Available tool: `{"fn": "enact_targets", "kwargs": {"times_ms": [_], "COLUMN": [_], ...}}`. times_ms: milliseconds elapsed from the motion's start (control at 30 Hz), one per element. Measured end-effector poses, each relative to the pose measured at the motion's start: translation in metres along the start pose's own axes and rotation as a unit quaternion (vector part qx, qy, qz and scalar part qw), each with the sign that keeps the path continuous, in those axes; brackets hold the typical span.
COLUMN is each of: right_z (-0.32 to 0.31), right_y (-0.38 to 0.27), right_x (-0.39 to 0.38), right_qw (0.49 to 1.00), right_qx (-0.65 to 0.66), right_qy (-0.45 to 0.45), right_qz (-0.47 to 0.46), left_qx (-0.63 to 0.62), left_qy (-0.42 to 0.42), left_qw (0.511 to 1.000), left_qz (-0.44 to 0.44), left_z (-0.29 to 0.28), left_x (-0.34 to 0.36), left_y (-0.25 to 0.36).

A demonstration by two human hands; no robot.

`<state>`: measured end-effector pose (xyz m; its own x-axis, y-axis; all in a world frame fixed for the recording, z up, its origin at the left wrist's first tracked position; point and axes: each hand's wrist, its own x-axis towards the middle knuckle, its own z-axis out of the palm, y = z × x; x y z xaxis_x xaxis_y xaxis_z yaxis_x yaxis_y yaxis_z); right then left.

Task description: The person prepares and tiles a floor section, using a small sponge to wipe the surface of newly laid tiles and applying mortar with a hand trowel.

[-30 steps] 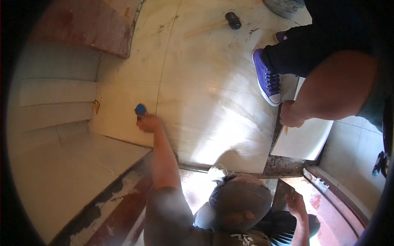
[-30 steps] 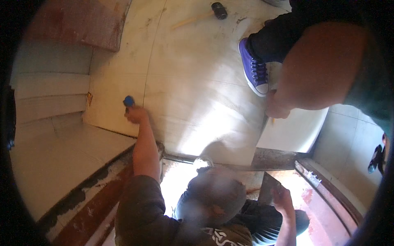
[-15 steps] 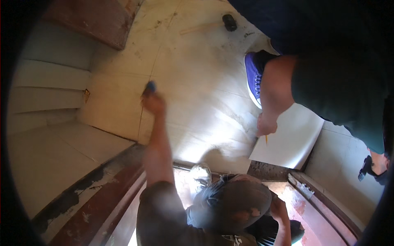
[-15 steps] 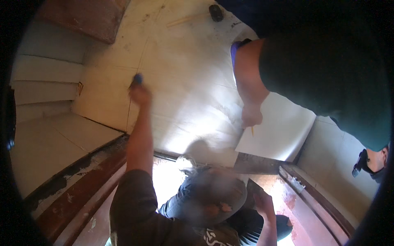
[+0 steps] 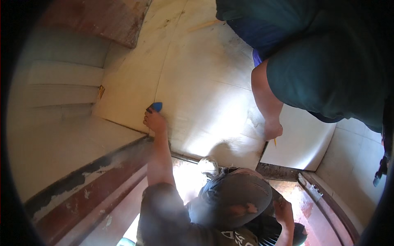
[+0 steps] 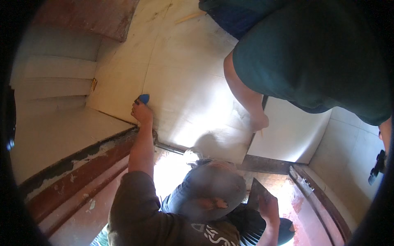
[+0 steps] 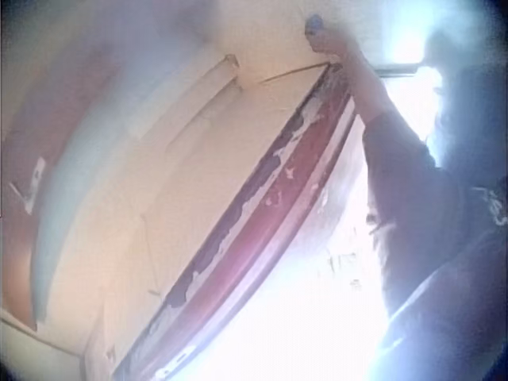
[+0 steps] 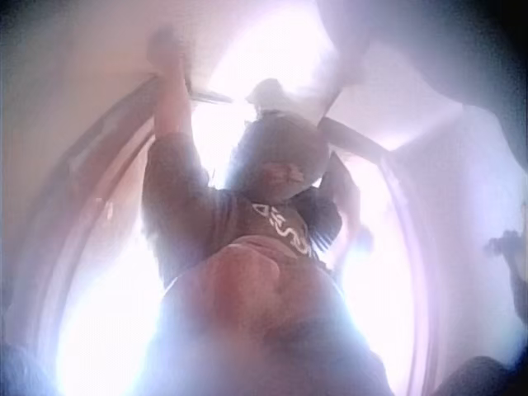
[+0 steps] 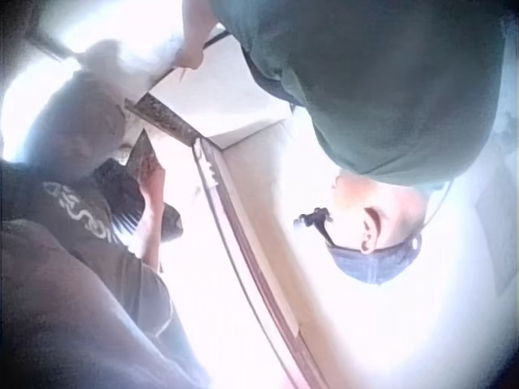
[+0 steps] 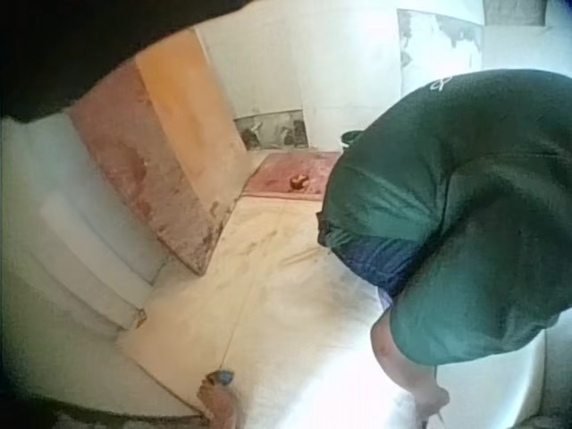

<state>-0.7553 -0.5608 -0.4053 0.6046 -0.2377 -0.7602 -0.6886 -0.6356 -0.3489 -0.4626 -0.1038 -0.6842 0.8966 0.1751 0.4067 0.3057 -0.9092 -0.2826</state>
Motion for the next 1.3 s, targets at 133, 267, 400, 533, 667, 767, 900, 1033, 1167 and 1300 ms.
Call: {"fn": "enact_targets", "kwargs": {"times_ms": [133,267,400,533,667,767,900,1033,1167,1300], "right_z": [0.001,-0.001,-0.008,-0.006,-0.012,-0.017,-0.016,-0.013,-0.016,-0.014], "right_y": [0.01,-0.001,0.017,0.005,0.006,0.006,0.006,0.01,-0.013,0.004], "right_x": [0.006,0.005,0.003,0.002,0.001,-0.003,-0.001,0.002,-0.004,-0.005], "right_qw": [0.997,0.997,0.994,0.995,0.992,0.996,0.994,0.993,0.996,0.983], "right_qx": [-0.021,0.026,0.008,0.027,0.042,-0.006,0.014,0.013,0.047,0.045], "right_qy": [0.045,0.025,0.078,0.065,0.082,0.067,0.078,0.095,0.039,0.157], "right_qz": [-0.056,-0.069,-0.08,-0.068,-0.084,-0.056,-0.081,-0.067,-0.062,-0.083], "left_qx": [-0.089,-0.116,-0.047,0.055,-0.127,-0.129,-0.069,-0.092,-0.083,-0.236], "left_qy": [-0.411,-0.366,-0.364,-0.351,-0.48,-0.437,-0.319,-0.509,-0.435,-0.412], "left_qw": [0.907,0.917,0.93,0.932,0.865,0.889,0.945,0.856,0.877,0.88], "left_qz": [-0.036,0.102,-0.014,-0.07,-0.074,-0.039,-0.014,0.012,0.185,-0.019], "left_z": [-0.025,-0.005,0.015,0.023,-0.053,-0.061,-0.039,-0.056,-0.027,-0.048], "left_x": [-0.079,-0.17,-0.024,-0.033,-0.092,-0.083,-0.037,-0.096,-0.201,-0.119], "left_y": [0.042,0.016,-0.009,-0.047,0.039,0.021,-0.019,0.033,-0.015,0.013]}}
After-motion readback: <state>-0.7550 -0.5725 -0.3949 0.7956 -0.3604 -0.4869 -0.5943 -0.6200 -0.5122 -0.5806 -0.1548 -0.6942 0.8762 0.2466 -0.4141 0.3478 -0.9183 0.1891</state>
